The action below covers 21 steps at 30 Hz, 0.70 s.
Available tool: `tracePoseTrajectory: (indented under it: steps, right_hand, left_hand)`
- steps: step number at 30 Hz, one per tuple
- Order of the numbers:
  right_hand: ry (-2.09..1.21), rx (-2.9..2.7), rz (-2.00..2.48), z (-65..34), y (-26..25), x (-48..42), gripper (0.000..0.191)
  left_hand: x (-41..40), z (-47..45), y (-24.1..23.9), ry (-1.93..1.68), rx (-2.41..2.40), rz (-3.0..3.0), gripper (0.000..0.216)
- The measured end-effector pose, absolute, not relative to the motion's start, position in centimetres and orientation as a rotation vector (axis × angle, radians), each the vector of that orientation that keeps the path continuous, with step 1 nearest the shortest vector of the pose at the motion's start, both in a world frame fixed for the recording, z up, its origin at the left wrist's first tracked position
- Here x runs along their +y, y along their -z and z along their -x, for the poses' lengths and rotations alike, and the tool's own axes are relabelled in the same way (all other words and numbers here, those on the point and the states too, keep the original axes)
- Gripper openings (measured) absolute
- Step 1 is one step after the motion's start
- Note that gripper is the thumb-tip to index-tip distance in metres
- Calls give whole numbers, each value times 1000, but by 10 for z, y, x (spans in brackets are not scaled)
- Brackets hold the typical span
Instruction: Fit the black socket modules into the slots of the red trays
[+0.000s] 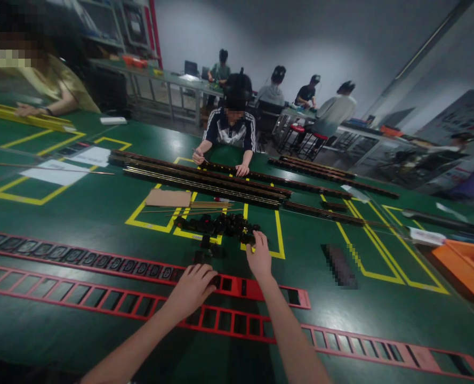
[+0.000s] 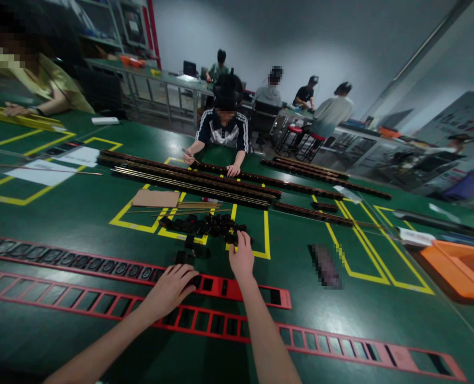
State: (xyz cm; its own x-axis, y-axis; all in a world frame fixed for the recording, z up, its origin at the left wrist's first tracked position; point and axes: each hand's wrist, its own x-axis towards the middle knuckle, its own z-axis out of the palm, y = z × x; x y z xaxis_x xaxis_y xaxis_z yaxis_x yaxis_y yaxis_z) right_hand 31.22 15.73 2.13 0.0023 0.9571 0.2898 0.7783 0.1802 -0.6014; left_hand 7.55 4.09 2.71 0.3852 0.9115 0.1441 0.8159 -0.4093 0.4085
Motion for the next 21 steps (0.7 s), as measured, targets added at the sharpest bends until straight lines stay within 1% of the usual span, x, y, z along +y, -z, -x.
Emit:
tracePoseTrajectory:
  steps: [2, 4, 7, 9, 12, 16, 17, 21]
  right_hand:
    - [-364, -1809, 1689, -321, -18, 173, 44]
    - [-402, -1832, 1678, -327, -14, 180, 34]
    - [-440, -1873, 1606, -332, -9, 172, 19]
    - [-453, -1892, 1567, -333, -7, 160, 17]
    - [-458, -1877, 1560, -328, -6, 132, 23]
    - [-541, -1795, 1452, -310, -8, 88, 44]
    - [-575, -1789, 1421, -304, -9, 78, 45]
    - [-643, -1813, 1364, -293, -16, 58, 36]
  left_hand:
    - [41, -75, -27, -515, 1520, -2367, 30]
    - [41, -75, -27, -520, 1518, -2365, 29]
    - [42, -75, -27, -524, 1513, -2368, 28]
    - [42, -74, -26, -531, 1511, -2369, 28]
    - [42, -73, -25, -539, 1504, -2379, 27]
    - [40, -72, -23, -554, 1514, -2381, 27]
    - [40, -73, -24, -551, 1518, -2377, 27]
    - [39, -74, -28, -507, 1533, -2374, 29]
